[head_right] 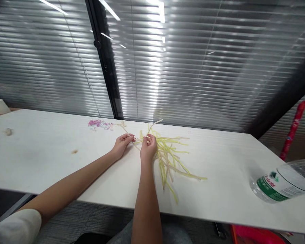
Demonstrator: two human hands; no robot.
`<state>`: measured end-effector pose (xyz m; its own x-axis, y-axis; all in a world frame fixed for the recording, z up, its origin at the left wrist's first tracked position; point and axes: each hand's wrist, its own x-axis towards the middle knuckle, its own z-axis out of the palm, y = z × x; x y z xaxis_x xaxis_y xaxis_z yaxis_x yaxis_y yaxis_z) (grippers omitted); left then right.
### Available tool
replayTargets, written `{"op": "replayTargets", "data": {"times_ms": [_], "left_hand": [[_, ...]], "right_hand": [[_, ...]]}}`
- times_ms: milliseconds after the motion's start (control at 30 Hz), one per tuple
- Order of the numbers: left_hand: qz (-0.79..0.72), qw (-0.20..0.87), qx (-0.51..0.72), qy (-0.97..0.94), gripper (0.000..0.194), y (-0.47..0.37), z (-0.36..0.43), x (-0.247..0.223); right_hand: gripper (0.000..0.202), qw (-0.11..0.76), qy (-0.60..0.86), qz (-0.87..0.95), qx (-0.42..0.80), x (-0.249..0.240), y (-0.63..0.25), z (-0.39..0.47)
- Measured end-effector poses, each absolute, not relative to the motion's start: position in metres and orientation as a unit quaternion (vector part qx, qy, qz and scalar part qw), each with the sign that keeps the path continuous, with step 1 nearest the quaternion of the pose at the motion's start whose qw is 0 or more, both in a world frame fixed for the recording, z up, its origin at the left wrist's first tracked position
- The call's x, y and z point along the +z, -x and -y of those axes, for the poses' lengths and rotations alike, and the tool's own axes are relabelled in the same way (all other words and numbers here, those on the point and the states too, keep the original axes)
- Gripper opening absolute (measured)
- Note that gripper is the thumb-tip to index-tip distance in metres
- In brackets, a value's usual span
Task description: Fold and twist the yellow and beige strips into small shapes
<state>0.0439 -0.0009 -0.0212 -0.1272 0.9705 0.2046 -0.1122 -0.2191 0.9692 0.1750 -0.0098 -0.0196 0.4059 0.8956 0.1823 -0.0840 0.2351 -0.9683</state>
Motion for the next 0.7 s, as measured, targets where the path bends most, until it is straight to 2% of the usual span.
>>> {"op": "replayTargets", "data": {"times_ms": [200,467,700], "left_hand": [[-0.456,0.451,0.599,-0.479,0.039,-0.0428,-0.0017,-0.0225],[-0.402,0.513,0.644,-0.401,0.029,-0.0380,-0.0038,-0.0181],[-0.396,0.525,0.649,-0.381,0.025,-0.0369,-0.0053,-0.0188]], "right_hand": [[0.035,0.649,0.535,0.431,0.325,-0.0213,-0.1759,0.0105],[0.033,0.623,0.568,0.453,0.288,-0.0160,-0.1773,0.0148],[0.033,0.603,0.553,0.517,0.253,-0.0183,-0.1770,0.0140]]}}
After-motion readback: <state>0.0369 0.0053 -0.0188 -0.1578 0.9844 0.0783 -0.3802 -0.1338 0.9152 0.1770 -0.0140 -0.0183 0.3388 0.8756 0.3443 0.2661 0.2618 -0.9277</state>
